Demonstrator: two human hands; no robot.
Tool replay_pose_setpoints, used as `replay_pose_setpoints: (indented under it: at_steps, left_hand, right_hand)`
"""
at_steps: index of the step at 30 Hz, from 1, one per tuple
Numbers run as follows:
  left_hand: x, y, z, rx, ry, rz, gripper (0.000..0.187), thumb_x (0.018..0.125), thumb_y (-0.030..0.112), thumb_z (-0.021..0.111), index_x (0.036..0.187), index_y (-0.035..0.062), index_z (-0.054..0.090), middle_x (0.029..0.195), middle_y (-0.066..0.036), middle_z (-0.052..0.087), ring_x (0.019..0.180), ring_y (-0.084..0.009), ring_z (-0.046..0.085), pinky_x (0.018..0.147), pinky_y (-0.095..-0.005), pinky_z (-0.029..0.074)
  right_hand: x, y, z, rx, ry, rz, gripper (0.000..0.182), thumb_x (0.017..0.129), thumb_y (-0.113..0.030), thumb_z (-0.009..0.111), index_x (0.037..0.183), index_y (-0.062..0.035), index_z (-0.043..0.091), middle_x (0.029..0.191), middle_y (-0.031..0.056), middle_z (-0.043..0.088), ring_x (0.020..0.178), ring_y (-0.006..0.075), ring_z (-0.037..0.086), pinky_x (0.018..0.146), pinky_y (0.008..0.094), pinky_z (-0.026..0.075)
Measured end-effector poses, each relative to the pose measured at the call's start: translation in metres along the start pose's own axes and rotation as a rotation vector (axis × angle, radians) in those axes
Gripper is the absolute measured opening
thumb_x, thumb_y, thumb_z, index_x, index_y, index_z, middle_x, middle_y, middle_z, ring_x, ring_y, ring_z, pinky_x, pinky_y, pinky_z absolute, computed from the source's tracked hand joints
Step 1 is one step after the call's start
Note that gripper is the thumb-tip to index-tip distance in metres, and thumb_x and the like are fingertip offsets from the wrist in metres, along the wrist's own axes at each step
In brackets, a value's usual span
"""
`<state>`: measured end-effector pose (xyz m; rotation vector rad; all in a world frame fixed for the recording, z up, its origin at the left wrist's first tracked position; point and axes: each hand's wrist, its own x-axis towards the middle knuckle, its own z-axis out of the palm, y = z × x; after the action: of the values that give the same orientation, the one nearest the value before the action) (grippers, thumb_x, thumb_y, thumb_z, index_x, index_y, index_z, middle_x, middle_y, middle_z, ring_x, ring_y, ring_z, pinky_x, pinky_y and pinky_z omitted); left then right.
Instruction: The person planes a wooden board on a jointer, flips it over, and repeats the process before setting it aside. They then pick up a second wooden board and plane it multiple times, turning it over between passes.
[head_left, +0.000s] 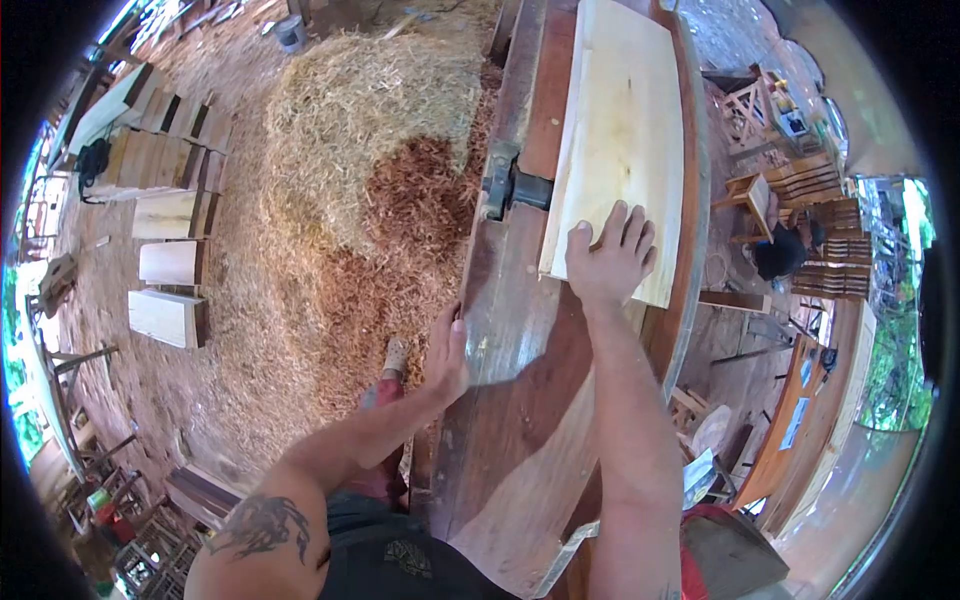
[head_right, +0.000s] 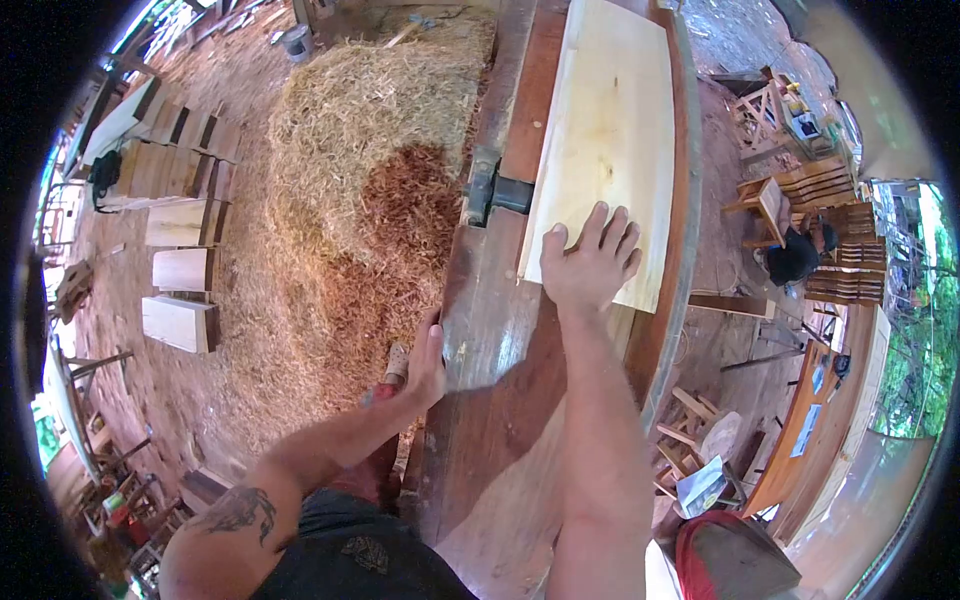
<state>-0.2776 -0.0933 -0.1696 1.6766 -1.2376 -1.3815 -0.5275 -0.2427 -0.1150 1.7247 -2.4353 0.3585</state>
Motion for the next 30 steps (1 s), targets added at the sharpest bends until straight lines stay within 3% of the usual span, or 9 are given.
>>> replay_pose_setpoints:
  at_steps: [5,11,30]
  left_hand:
    - [-0.001,0.009,0.002,0.039,0.039,-0.054,0.062,0.115,0.042,0.031,0.159,-0.0016,0.042,0.155,-0.027,0.049,0.148,-0.0391,0.045,0.125,-0.0443,0.031]
    - [0.000,0.004,0.004,-0.024,0.050,0.108,0.063,0.115,0.041,0.032,0.157,-0.0051,0.042,0.152,-0.029,0.051,0.146,-0.0410,0.047,0.124,-0.0460,0.032]
    - [0.003,0.002,0.006,-0.014,0.061,0.072,0.059,0.112,0.036,0.040,0.152,-0.0060,0.045,0.146,-0.030,0.054,0.139,-0.0436,0.051,0.120,-0.0468,0.036]
  right_hand:
    - [0.026,-0.003,0.011,-0.033,0.041,-0.002,0.078,0.097,-0.054,0.052,0.159,-0.0077,0.049,0.166,0.0241,0.042,0.153,0.0479,0.036,0.123,0.0673,0.025]
    - [0.053,-0.008,0.015,-0.032,0.044,-0.001,0.077,0.097,-0.054,0.052,0.159,-0.0079,0.050,0.165,0.0226,0.044,0.153,0.0458,0.036,0.123,0.0668,0.026]
    - [0.117,-0.013,0.040,-0.006,0.029,0.049,0.078,0.097,-0.059,0.050,0.160,-0.0137,0.048,0.168,0.0190,0.041,0.156,0.0432,0.034,0.126,0.0648,0.021]
